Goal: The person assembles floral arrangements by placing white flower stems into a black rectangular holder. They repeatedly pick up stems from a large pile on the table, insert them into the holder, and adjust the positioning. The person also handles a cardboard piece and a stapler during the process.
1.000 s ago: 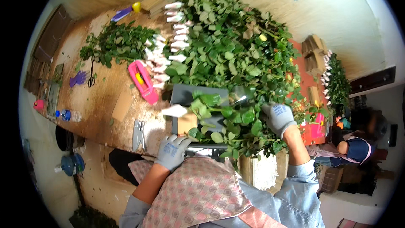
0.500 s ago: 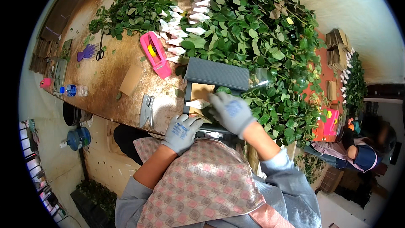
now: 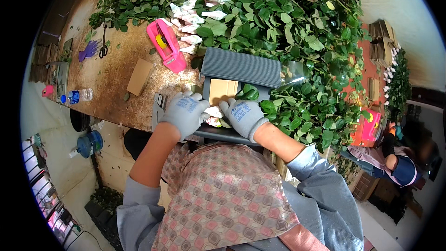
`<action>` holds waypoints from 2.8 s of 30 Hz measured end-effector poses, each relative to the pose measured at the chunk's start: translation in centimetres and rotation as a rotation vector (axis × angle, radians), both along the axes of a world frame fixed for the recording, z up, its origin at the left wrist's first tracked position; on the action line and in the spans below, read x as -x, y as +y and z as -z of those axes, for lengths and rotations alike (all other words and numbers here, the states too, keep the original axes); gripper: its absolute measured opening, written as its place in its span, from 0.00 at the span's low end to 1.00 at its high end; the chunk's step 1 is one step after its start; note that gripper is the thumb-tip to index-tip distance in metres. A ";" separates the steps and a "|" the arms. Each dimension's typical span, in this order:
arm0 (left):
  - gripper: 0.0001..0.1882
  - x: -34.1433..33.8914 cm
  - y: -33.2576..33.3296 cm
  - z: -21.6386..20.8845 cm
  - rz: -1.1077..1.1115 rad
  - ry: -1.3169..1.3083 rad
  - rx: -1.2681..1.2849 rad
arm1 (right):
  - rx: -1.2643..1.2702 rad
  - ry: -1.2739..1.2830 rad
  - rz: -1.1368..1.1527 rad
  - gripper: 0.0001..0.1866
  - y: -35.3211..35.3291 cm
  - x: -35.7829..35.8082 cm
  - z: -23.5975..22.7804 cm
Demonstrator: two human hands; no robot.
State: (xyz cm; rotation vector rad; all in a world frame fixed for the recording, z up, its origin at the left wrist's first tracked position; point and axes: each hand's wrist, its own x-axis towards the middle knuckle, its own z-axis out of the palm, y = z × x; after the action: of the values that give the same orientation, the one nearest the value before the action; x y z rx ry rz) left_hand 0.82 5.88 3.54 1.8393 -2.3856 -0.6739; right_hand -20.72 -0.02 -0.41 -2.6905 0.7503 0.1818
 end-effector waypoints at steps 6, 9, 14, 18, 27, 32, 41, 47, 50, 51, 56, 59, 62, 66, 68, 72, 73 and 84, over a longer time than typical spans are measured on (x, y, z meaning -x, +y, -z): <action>0.08 -0.7 -1.0 1.0 0.151 -0.162 -0.046 | -0.059 0.087 0.033 0.11 -0.2 -0.4 -0.3; 0.10 -3.2 0.0 0.6 0.081 -0.272 -0.004 | -0.057 0.065 0.031 0.12 -0.1 -0.5 0.4; 0.14 -6.7 1.4 -2.0 -0.136 -0.376 -0.155 | -0.021 0.050 -0.053 0.12 -0.1 -0.2 0.5; 0.27 0.6 3.9 -3.4 0.124 0.220 0.040 | 0.006 0.129 -0.093 0.16 0.3 -0.7 -0.2; 0.26 4.0 6.5 0.6 -0.056 0.138 -0.015 | -0.032 0.057 -0.049 0.10 0.0 -1.6 -1.2; 0.45 2.8 5.4 -1.4 -0.552 0.570 -0.322 | -0.053 0.073 -0.087 0.09 -0.2 -0.9 -0.9; 0.61 1.1 5.5 2.7 -0.650 1.076 -0.515 | -0.052 0.085 -0.038 0.09 0.2 -0.9 -0.8; 0.59 1.4 5.8 2.8 -0.671 1.053 -0.481 | -0.034 0.055 -0.057 0.09 0.2 -0.6 -1.0; 0.51 1.8 5.9 1.6 -0.544 0.795 -0.228 | -0.033 0.086 -0.074 0.10 0.1 -0.6 -1.1; 0.47 1.9 6.1 1.2 -0.434 0.631 -0.086 | -0.047 0.093 -0.068 0.11 0.0 -0.6 -1.0; 0.27 3.8 6.2 0.0 0.040 0.203 0.008 | -0.115 0.030 -0.044 0.11 -0.3 -0.5 -0.9; 0.22 4.4 6.3 0.8 -0.008 0.099 0.038 | -0.097 0.063 -0.014 0.11 -0.2 -0.6 -1.0; 0.19 4.5 6.7 1.6 0.011 0.058 0.134 | -0.096 0.096 -0.026 0.10 -0.1 -0.6 -1.3; 0.23 4.9 5.8 1.1 0.059 -0.052 0.171 | -0.116 0.058 -0.071 0.10 -1.0 -0.2 -2.2; 0.23 4.6 5.5 0.9 0.048 -0.009 0.186 | -0.177 0.044 -0.028 0.11 -0.8 -0.2 -1.3; 0.20 4.4 5.5 1.6 -0.011 0.064 0.168 | -0.174 0.041 -0.057 0.13 -0.9 -0.1 -1.7; 0.20 4.6 5.3 1.9 -0.006 0.063 0.149 | -0.133 0.098 -0.071 0.14 -0.7 -0.1 -2.0; 0.21 5.1 4.9 1.2 0.025 0.005 0.121 | -0.015 0.201 0.452 0.13 -19.3 1.8 -2.2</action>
State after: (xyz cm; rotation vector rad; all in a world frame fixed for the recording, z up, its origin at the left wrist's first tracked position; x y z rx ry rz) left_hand -4.33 10.81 2.36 1.7609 -2.3927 -0.5218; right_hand -22.55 -19.36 1.76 -2.4331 1.3834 0.3428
